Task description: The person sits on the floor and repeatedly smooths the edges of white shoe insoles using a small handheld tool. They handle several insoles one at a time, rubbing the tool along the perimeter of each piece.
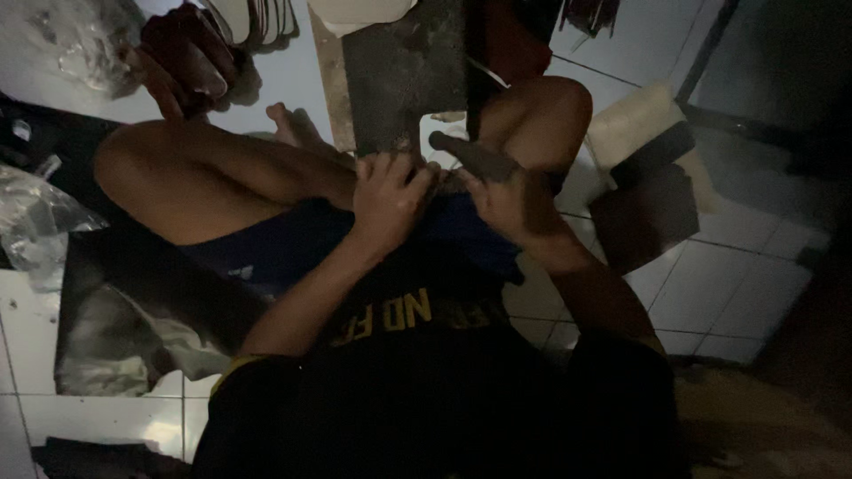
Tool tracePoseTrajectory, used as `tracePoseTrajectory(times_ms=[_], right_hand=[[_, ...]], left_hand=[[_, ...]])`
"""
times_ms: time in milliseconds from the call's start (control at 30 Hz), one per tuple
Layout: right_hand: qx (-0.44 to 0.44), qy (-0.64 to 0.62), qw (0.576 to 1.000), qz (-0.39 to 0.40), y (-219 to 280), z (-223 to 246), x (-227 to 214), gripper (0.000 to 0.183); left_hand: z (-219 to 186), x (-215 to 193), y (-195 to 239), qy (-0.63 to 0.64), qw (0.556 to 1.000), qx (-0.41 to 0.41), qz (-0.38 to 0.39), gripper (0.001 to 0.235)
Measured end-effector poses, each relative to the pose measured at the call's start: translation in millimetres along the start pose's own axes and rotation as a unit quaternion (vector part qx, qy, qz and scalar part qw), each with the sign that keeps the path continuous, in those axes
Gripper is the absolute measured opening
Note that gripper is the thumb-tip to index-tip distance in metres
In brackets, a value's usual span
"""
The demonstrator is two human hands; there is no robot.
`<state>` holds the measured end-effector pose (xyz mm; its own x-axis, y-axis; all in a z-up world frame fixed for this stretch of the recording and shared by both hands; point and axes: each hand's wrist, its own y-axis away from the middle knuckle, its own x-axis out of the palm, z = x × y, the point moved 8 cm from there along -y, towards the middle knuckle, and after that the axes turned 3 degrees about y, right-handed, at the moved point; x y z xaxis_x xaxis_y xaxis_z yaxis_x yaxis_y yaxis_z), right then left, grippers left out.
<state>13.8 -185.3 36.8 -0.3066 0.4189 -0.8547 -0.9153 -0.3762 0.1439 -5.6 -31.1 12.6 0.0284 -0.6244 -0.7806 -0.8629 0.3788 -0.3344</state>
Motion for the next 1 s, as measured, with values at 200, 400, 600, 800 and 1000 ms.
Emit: tracePoseTrajectory(times_ms=[200,400,600,800,1000], right_hand=[[0.018,-0.105,0.994,-0.010,-1,17,-27,0.033],[0.114,-0.073,0.990,0.048,2,4,-11,0.027],[0.063,-0.152,0.985,0.047,5,9,-19,0.034],[0.034,-0.076,0.994,-0.076,3,-5,-25,0.025],[-0.028,0.014,0.998,-0.051,6,-8,-14,0.021]], left_hand=[[0,-2,-3,0.002,1.000,-0.001,-0.030,0.016],[3,-3,-4,0.021,0.998,-0.014,-0.063,0.032],[4,-8,-7,0.035,0.997,-0.055,-0.044,0.035],[-9,-7,-10,-0.027,0.999,0.024,0.003,0.038],[-14,2,-5,-0.041,0.997,0.058,0.026,0.028]])
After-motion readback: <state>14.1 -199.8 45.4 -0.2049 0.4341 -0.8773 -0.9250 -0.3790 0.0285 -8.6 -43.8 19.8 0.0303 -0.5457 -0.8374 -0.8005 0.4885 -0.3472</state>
